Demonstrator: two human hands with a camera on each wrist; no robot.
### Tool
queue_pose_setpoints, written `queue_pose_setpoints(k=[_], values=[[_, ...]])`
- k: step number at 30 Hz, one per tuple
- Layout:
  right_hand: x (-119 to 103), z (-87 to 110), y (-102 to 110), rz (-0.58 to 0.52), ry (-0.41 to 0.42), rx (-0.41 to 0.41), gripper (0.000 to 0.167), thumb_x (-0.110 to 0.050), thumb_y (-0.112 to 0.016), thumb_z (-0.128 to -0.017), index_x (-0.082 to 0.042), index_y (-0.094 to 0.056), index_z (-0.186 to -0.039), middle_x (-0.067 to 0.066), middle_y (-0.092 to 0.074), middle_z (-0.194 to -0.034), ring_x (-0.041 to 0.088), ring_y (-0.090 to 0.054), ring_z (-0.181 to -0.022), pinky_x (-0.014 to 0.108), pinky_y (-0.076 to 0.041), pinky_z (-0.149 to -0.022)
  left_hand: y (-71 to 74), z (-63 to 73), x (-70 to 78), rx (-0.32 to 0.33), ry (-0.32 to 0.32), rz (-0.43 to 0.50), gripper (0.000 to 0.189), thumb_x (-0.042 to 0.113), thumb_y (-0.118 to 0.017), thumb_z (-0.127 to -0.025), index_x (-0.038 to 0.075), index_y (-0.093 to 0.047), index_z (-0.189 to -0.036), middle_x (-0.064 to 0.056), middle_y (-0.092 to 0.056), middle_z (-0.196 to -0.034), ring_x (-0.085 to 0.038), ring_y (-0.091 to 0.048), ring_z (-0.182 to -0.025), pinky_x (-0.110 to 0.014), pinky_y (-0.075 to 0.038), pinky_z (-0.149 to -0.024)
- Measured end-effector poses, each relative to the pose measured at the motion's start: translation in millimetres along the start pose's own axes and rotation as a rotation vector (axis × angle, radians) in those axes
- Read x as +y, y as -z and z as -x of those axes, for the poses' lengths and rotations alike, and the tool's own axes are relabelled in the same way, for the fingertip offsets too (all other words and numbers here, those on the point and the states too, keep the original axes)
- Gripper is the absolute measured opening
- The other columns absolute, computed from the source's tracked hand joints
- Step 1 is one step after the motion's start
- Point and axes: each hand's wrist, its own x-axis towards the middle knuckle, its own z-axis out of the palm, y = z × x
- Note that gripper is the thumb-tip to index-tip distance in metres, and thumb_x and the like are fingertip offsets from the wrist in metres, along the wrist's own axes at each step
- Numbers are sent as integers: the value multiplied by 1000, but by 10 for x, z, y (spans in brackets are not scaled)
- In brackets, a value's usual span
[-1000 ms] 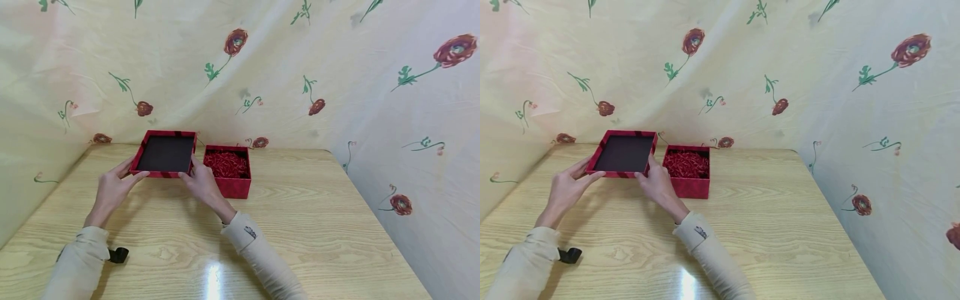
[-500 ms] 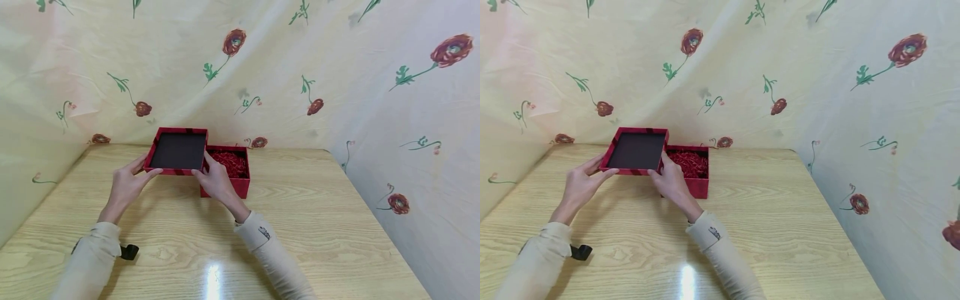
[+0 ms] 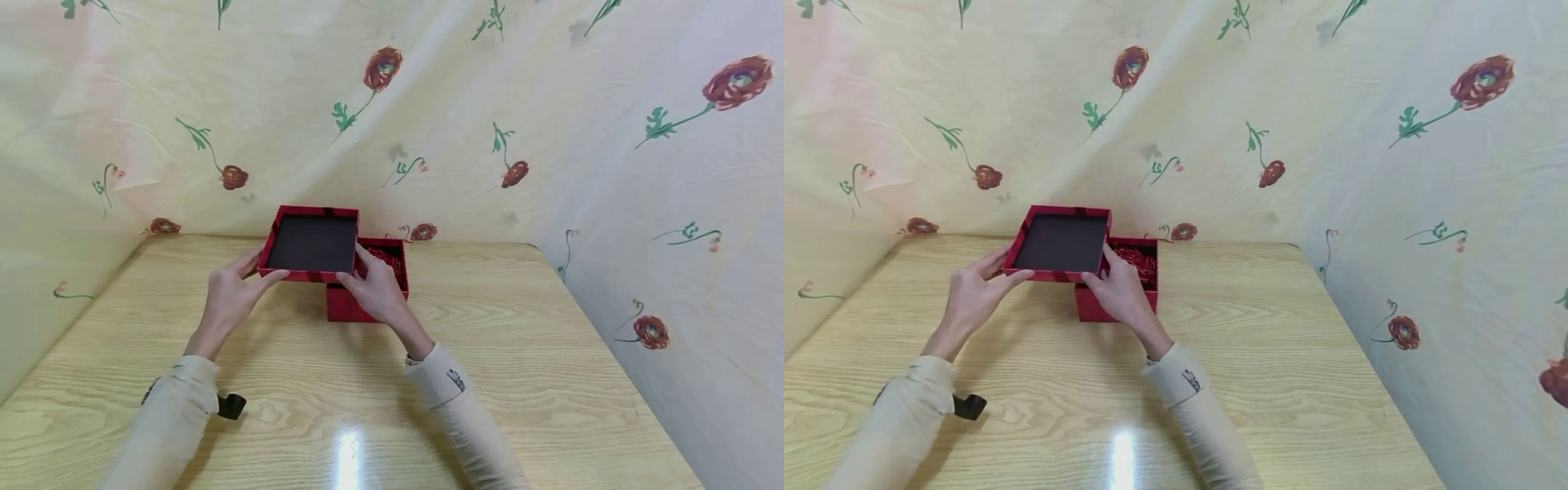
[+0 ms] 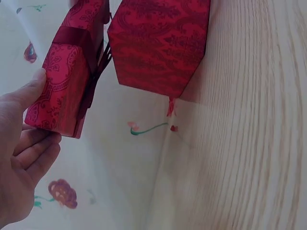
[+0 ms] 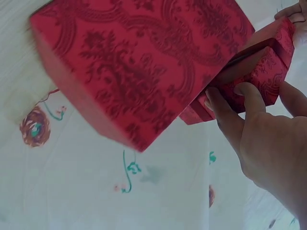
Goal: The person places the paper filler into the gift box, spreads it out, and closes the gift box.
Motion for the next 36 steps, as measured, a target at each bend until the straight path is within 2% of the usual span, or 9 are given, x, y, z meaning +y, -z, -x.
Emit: queue_pose_setpoints(k=[3, 6, 8, 11, 17, 27, 30, 35, 36], values=[[25, 16, 65, -8, -2, 0, 69, -10, -70, -100, -1, -36, -159, 4, -54, -67, 13, -32, -51, 24, -31, -52, -50, -7, 43, -6, -1, 8, 74, 42, -83, -88, 9, -57, -149, -15, -64, -136, -38, -57, -131, -58, -46, -104], [42, 29, 127, -31, 2, 5, 68, -8, -69, -100, 0, -36, -159, 9, -73, -102, 13, -50, -63, 23, -39, -58, -99, -13, 90, -12, 10, 11, 77, 46, -82, -88, 8, -56, -150, -15, -62, -138, -38, -57, -132, -57, -46, -105], [59, 39, 170, -52, -2, 6, 68, -6, -69, -100, 1, -36, -159, 12, -68, -131, 14, -62, -82, 22, -47, -67, -140, -18, 116, -16, 14, 9, 78, 46, -82, -88, 8, -55, -151, -15, -61, -139, -38, -57, -132, -55, -48, -103], [81, 55, 232, -77, -20, 3, 67, -5, -68, -101, 2, -35, -159, 14, -56, -149, 18, -65, -113, 24, -53, -82, -201, -21, 152, -13, 1, 4, 77, 44, -82, -89, 6, -55, -150, -15, -61, -139, -38, -58, -131, -53, -51, -100], [99, 101, 352, -82, -45, -7, 68, -7, -67, -101, 4, -33, -159, 15, -54, -150, 24, -60, -130, 34, -55, -95, -319, -23, 197, 10, -38, 19, 73, 36, -85, -88, 4, -58, -147, -16, -63, -136, -38, -61, -126, -53, -52, -99], [181, 173, 518, -40, -69, 3, 68, -10, -68, -101, 4, -34, -158, 16, -59, -144, 27, -63, -119, 28, -55, -83, -473, -40, 278, -4, -44, 38, 72, 34, -87, -86, 5, -60, -145, -15, -64, -136, -34, -60, -128, -51, -53, -97], [200, 193, 555, -36, -76, -2, 68, -11, -68, -101, 5, -33, -159, 17, -55, -148, 29, -60, -124, 30, -53, -82, -512, -39, 308, -2, -55, 17, 72, 33, -88, -85, 4, -60, -145, -15, -63, -136, -34, -60, -128, -45, -55, -84], [230, 216, 611, -47, -67, -8, 67, -9, -66, -102, 7, -32, -158, 20, -46, -156, 34, -47, -141, 43, -49, -105, -572, -36, 345, 4, -79, -8, 72, 33, -88, -85, 4, -60, -145, -15, -62, -136, -35, -61, -126, -31, -45, -65], [235, 221, 619, -53, -63, -10, 67, -8, -66, -102, 7, -32, -158, 19, -45, -157, 34, -45, -143, 44, -47, -107, -582, -34, 351, 6, -83, -6, 72, 33, -88, -85, 4, -60, -144, -16, -62, -136, -35, -65, -120, -30, -42, -61]])
